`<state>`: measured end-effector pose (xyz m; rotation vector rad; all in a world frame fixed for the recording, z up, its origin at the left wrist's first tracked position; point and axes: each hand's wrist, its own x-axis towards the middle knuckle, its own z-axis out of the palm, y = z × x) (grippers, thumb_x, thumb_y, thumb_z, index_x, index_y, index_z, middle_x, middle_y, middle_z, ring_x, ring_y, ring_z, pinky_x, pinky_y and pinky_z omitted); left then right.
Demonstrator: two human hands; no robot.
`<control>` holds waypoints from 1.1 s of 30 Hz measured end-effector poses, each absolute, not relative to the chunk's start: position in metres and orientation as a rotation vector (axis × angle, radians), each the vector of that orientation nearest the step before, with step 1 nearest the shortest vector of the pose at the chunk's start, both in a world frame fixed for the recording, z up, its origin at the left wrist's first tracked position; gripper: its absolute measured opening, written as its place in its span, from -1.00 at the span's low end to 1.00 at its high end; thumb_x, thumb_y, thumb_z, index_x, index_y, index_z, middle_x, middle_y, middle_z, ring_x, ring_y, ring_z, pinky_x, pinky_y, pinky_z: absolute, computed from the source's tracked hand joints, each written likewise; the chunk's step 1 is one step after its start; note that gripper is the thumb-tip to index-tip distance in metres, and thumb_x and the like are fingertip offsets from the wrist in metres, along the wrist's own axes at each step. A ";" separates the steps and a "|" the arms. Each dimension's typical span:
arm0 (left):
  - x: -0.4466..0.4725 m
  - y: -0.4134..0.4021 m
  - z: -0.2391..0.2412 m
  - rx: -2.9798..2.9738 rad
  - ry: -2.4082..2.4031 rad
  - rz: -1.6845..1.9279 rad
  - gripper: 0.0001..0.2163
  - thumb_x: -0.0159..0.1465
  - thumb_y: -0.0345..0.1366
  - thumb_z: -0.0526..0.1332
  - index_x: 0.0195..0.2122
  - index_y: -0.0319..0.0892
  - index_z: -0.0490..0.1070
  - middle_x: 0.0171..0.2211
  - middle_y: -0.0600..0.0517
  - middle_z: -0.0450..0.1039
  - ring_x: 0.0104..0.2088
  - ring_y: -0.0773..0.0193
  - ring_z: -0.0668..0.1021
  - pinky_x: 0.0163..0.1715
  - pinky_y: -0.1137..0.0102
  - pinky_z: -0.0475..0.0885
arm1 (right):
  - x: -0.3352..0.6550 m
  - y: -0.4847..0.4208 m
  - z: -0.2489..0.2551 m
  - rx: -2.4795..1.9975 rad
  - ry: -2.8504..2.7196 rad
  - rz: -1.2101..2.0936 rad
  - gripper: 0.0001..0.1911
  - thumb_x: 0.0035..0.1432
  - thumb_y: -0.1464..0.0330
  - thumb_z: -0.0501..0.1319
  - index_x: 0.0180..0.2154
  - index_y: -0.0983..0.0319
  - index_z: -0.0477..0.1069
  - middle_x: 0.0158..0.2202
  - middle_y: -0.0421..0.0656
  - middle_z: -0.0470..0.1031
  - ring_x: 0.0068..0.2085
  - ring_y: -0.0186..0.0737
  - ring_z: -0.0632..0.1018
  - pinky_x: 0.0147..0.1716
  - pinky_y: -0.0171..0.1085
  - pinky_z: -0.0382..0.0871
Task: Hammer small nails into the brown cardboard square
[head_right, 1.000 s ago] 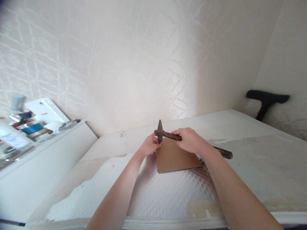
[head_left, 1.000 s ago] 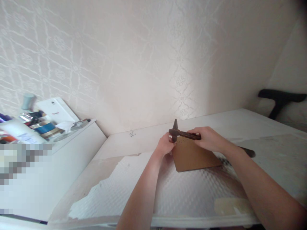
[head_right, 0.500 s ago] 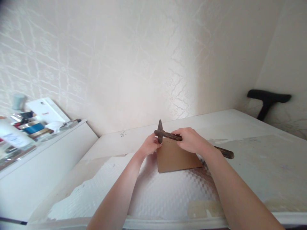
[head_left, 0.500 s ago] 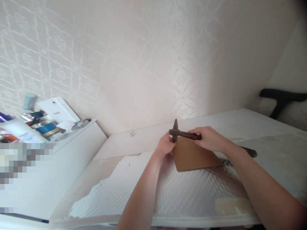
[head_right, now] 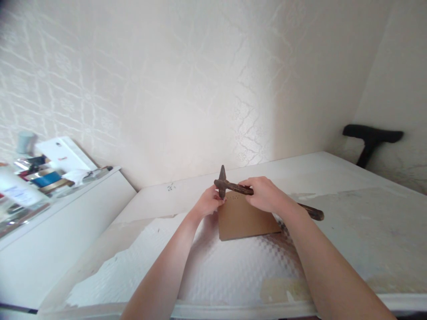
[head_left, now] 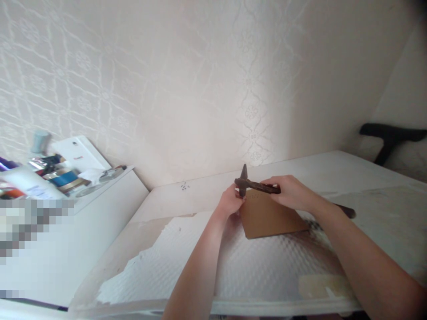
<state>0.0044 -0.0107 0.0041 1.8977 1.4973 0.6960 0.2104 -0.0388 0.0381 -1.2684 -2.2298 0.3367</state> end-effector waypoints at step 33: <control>0.005 -0.013 0.005 1.777 1.554 0.732 -0.72 0.17 -0.36 0.18 -0.07 -0.19 0.35 -0.29 -0.03 0.51 -0.33 0.31 0.53 -0.27 0.43 0.41 | 0.238 -0.017 0.015 -1.904 -1.495 0.169 -0.45 -0.14 0.41 0.19 -0.01 0.21 0.27 -0.31 -0.11 0.56 -0.27 -0.02 0.54 -0.33 -0.20 0.30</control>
